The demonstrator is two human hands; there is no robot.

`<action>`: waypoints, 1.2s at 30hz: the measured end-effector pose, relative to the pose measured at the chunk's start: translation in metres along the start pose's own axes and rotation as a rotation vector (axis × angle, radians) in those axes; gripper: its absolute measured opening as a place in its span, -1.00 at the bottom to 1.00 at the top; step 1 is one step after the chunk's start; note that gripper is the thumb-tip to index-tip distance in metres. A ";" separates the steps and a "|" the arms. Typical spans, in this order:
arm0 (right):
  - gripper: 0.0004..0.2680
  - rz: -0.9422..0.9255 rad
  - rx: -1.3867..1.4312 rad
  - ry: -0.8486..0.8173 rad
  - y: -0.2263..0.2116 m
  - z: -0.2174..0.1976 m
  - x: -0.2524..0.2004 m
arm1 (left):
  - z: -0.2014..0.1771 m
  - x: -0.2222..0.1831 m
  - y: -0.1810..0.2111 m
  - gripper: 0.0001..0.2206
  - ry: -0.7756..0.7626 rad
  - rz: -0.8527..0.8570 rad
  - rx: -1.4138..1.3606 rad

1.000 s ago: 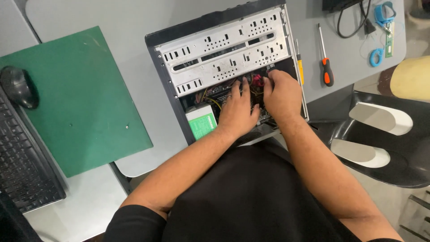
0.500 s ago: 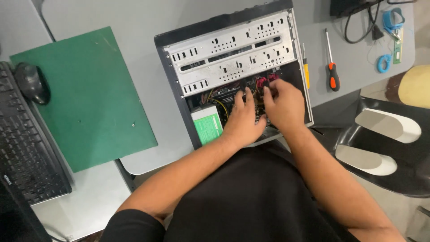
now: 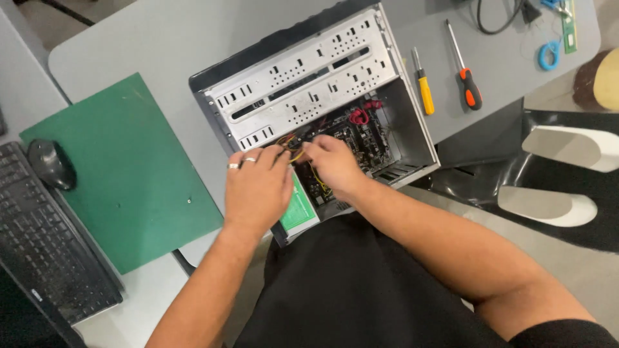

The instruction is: Connecting power supply cables to the motherboard and cleaning the interior of a computer case with a brush.

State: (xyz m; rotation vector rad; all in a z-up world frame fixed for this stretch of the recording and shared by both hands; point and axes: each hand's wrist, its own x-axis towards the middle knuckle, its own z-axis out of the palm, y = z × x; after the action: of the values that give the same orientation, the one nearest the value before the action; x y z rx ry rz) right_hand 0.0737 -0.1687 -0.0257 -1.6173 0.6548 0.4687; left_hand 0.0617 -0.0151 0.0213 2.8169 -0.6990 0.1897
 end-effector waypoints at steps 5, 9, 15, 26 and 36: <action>-0.83 0.073 -0.158 -0.076 0.024 0.026 0.047 | -0.005 -0.002 -0.004 -0.75 -0.074 0.032 0.056; -0.80 -0.011 -0.390 -0.124 0.016 0.042 0.050 | -0.010 0.000 0.004 -0.74 -0.039 0.081 0.126; -0.78 0.002 -0.361 -0.239 0.008 0.042 0.044 | 0.024 -0.013 0.000 -0.78 0.005 0.082 0.098; -0.78 -0.165 -0.273 0.152 -0.035 -0.015 -0.014 | 0.001 0.017 0.010 -0.39 -0.592 -0.050 0.049; -0.60 0.086 -0.352 0.053 -0.015 -0.008 0.056 | 0.011 0.011 0.009 -0.52 -0.438 -0.028 -0.016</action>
State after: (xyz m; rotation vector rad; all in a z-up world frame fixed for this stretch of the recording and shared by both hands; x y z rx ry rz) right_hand 0.1252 -0.1840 -0.0488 -1.9434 0.7128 0.6329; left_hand 0.0677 -0.0304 0.0143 2.8736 -0.7386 -0.4485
